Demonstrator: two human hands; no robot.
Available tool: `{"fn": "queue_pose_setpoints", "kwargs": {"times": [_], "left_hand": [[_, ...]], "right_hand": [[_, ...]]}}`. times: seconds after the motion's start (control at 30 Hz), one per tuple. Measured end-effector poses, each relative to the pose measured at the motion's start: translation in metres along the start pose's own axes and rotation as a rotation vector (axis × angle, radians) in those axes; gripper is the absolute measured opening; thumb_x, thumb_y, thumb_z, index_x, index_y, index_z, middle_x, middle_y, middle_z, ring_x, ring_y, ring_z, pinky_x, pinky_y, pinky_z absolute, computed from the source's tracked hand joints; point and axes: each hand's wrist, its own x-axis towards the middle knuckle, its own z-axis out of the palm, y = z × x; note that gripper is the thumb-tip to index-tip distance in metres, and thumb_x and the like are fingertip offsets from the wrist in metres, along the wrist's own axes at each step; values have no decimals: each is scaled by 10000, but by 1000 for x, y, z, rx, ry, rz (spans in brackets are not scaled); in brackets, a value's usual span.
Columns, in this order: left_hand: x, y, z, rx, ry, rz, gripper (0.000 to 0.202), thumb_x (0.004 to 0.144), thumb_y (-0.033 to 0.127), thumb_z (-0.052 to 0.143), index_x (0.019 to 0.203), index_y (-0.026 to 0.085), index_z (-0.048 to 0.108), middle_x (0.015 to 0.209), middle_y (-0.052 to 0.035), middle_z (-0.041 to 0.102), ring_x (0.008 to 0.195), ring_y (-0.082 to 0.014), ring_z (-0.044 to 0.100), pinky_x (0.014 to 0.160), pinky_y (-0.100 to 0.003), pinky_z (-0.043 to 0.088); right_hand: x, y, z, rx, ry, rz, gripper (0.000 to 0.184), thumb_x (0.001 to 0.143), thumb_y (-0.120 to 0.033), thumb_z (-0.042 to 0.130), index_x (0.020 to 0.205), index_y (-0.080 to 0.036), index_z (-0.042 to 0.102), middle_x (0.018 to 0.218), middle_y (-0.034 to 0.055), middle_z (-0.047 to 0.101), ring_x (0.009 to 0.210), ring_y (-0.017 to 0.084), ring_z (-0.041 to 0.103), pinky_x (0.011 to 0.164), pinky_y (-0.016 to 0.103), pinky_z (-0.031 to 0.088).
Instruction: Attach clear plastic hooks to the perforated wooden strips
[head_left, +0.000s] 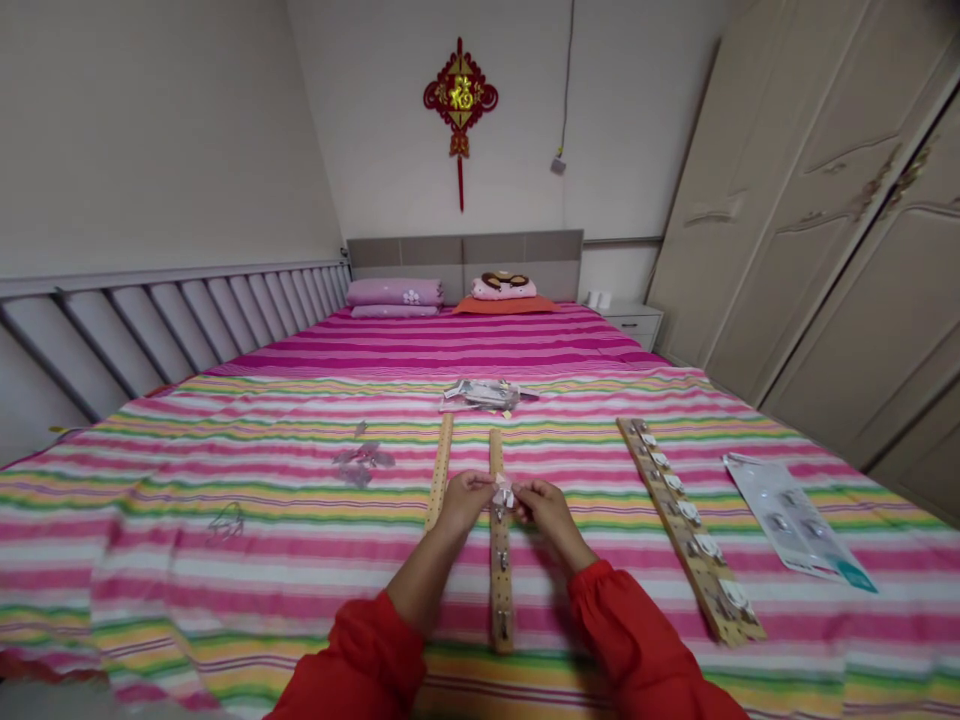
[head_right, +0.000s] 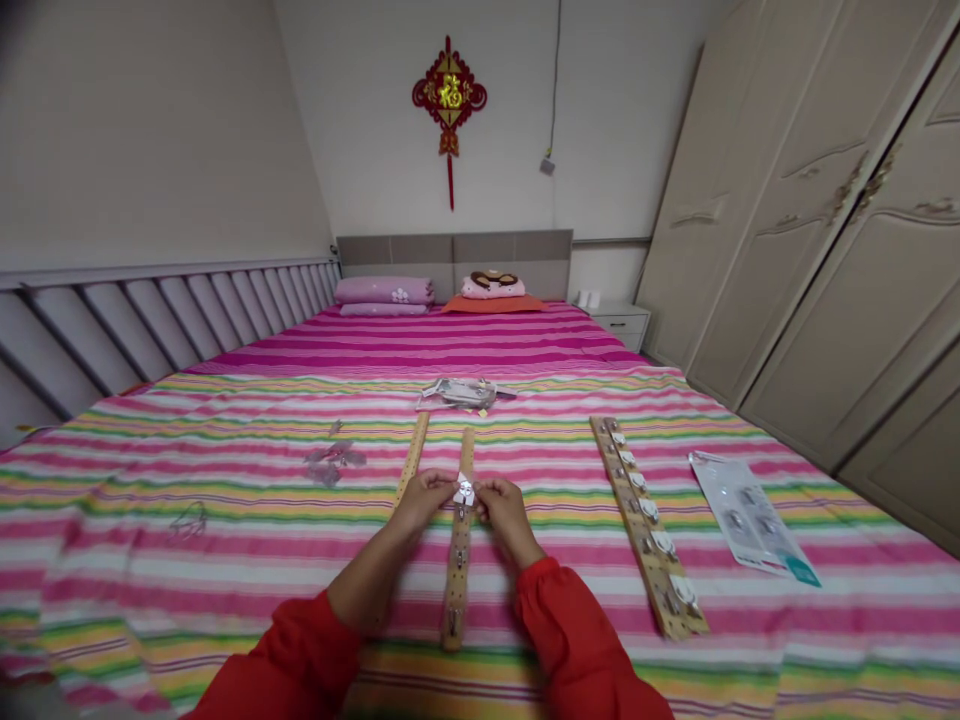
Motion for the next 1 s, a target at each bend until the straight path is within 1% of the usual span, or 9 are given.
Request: {"fn": "queue_pose_setpoints", "kwargs": {"times": [0.13,0.23,0.57,0.73,1.0], "left_hand": [[16,-5,4,20,44,-31,118,522,88,721,588,143,639,514,14,621,521,-117,582,576,-238,466],[25,-12,4,32,76,-47,117,515,62,699,562,146,631,487,23,609,498,-113,568,559,-233,456],[51,-35,7,67,162,-36,84,497,91,670,522,160,628,502,21,626,543,-125,583,586,-232,448],[55,-44,8,74,173,-39,87,491,109,667,492,167,602,486,23,613,523,-127,577,572,-233,443],[55,-48,8,78,179,-44,80,492,155,682,495,176,605,485,27,620,524,-133,583,577,-241,455]], "right_hand": [[17,6,1,-8,14,29,258,537,-371,708,516,-188,527,372,-52,507,342,76,427,366,199,321],[28,12,2,-15,24,47,259,526,-357,715,509,-196,512,350,-58,491,317,76,409,348,201,312],[50,31,1,-44,70,58,176,564,-309,655,523,-194,528,336,-66,481,293,67,375,331,191,269],[54,37,1,-61,78,56,181,550,-313,648,505,-203,511,307,-76,448,277,71,367,325,199,255],[58,45,2,-82,93,32,205,559,-339,638,489,-215,491,285,-82,420,267,73,345,321,209,213]]}}
